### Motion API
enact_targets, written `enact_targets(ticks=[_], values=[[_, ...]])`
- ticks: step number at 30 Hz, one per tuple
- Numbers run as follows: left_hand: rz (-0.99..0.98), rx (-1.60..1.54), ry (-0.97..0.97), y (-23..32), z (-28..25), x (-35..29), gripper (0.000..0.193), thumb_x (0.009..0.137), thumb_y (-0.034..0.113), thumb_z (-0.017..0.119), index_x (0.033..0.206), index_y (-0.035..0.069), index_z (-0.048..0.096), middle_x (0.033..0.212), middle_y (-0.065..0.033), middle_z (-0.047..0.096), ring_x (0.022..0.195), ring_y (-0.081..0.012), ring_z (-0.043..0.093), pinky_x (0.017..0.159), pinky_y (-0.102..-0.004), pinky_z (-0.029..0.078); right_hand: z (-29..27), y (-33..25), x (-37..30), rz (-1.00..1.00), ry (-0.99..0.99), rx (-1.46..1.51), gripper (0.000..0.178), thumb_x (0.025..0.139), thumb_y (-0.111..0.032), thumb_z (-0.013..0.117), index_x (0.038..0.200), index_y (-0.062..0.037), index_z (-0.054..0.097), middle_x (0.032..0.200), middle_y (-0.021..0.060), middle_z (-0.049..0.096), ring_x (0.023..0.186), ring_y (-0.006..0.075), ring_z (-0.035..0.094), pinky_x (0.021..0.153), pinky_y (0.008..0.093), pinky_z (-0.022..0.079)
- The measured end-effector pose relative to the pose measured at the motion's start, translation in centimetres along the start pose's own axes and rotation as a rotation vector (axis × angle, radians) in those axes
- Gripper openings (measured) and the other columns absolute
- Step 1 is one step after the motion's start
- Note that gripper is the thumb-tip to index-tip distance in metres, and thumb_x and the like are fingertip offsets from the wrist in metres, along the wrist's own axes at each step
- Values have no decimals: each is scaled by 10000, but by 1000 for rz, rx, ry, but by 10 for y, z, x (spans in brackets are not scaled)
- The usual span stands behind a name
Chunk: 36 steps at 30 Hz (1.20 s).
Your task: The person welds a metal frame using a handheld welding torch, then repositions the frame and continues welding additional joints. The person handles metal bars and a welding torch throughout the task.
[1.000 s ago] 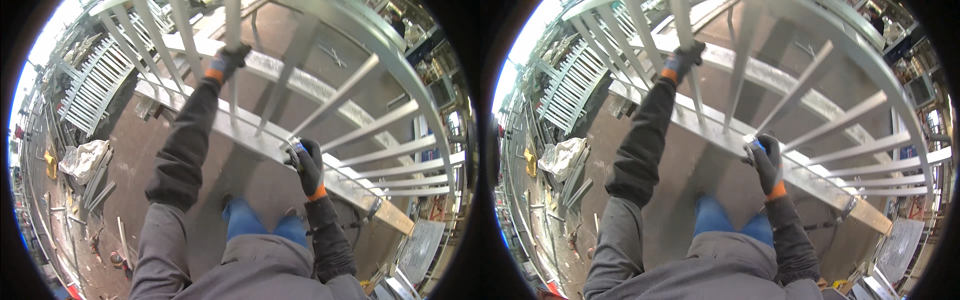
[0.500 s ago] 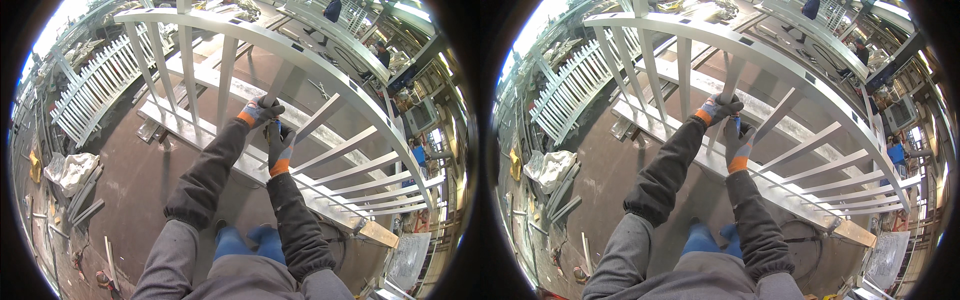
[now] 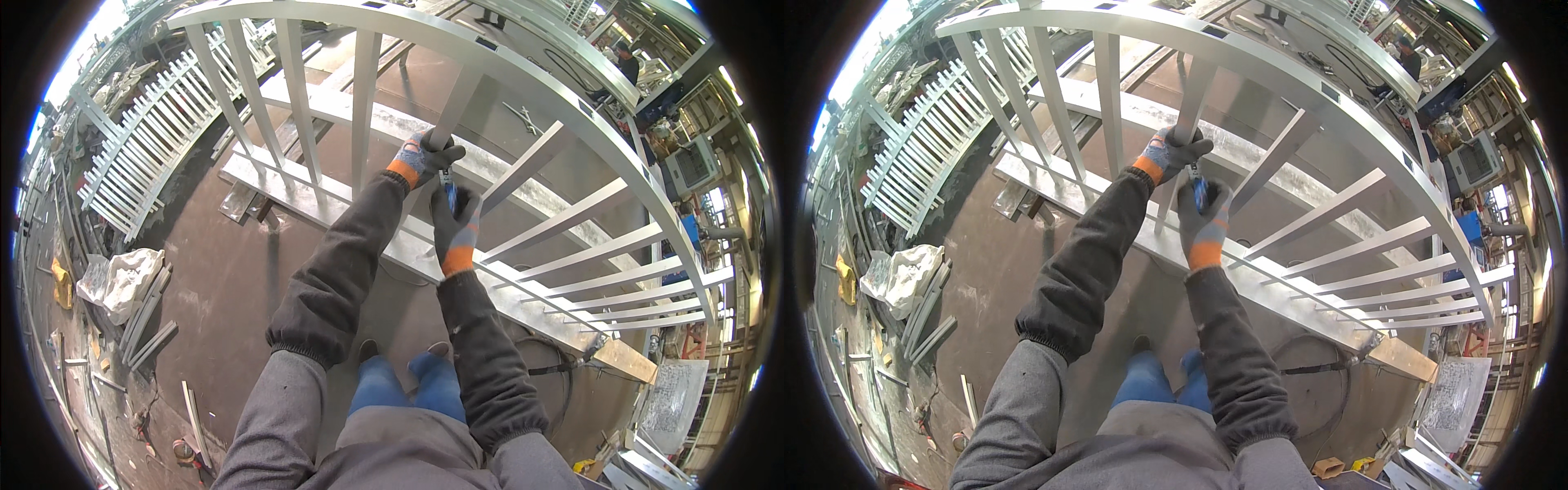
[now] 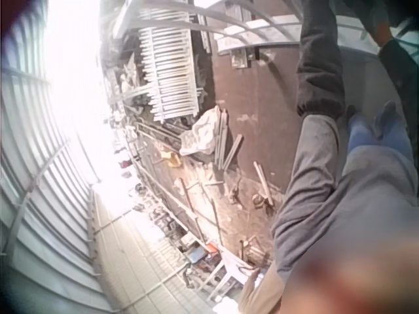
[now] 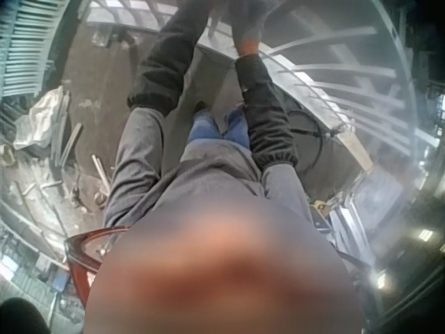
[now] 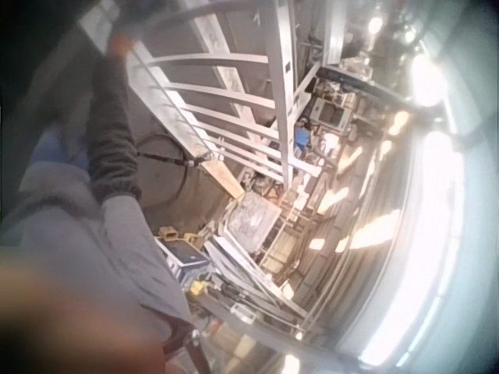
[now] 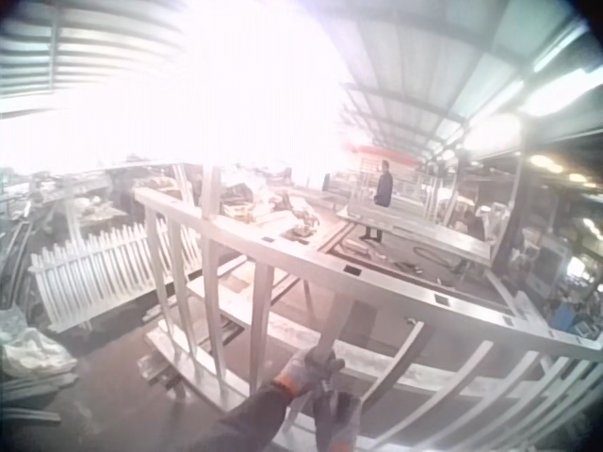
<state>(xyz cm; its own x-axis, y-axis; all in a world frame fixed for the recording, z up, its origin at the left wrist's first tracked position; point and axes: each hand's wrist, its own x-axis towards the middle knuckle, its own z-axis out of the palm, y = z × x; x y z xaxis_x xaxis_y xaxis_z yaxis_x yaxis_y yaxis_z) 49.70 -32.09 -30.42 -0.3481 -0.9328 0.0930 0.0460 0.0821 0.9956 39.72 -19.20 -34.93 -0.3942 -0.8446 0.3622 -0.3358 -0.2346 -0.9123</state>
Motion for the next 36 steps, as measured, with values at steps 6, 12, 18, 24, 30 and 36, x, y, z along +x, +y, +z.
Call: enact_targets(ticks=[6, 12, 18, 24, 30, 36], values=[[-17, 21, -9, -9, 1, 15, 363, 848, 350, 849, 945, 50, 669, 816, -33, 655, 750, -152, 584, 692, -355, 512, -102, 56, -127, 548, -271, -54, 311, 989, -312, 670, 1084, -20, 620, 837, 22, 588, 778, 104, 548, 687, 294, 480], [59, 27, 55, -12, 4, 22, 281, 902, 287, 818, 967, 59, 667, 818, 5, 648, 771, -107, 596, 712, -320, 524, -156, 82, -182, 612, -307, 125, 147, 1002, -178, 637, 1027, -42, 588, 778, 14, 585, 673, 95, 577, 582, 271, 473], [235, 125, 216, -14, 10, 19, 380, 932, 347, 768, 1119, 28, 683, 862, -41, 699, 777, -135, 616, 710, -336, 525, -218, 93, -183, 691, -304, 202, 157, 995, -151, 604, 1107, -42, 599, 838, 39, 610, 686, 107, 580, 581, 277, 485], [336, 318, 331, -52, 13, 37, 469, 952, 453, 696, 1217, 67, 690, 1033, -135, 751, 913, -265, 696, 835, -392, 542, -353, 83, -106, 947, -278, -225, 254, 994, -118, 640, 1232, -40, 678, 971, 52, 705, 779, 150, 662, 624, 301, 542], [611, 435, 274, -20, 1, 39, 559, 919, 437, 723, 1211, -34, 656, 860, -89, 724, 761, -194, 672, 696, -326, 547, -340, -31, 42, -812, -695, -1239, 82, 924, -77, 728, 987, -36, 697, 910, 117, 672, 785, 265, 648, 704, 350, 521], [412, 232, 148, -35, 25, -38, 566, 908, 455, 729, 1206, -22, 663, 837, -77, 712, 695, -180, 657, 635, -326, 527, -206, -85, 104, -1315, -811, -1484, 242, 909, -102, 746, 1148, -70, 730, 1111, 160, 702, 997, 321, 707, 864, 369, 575]])
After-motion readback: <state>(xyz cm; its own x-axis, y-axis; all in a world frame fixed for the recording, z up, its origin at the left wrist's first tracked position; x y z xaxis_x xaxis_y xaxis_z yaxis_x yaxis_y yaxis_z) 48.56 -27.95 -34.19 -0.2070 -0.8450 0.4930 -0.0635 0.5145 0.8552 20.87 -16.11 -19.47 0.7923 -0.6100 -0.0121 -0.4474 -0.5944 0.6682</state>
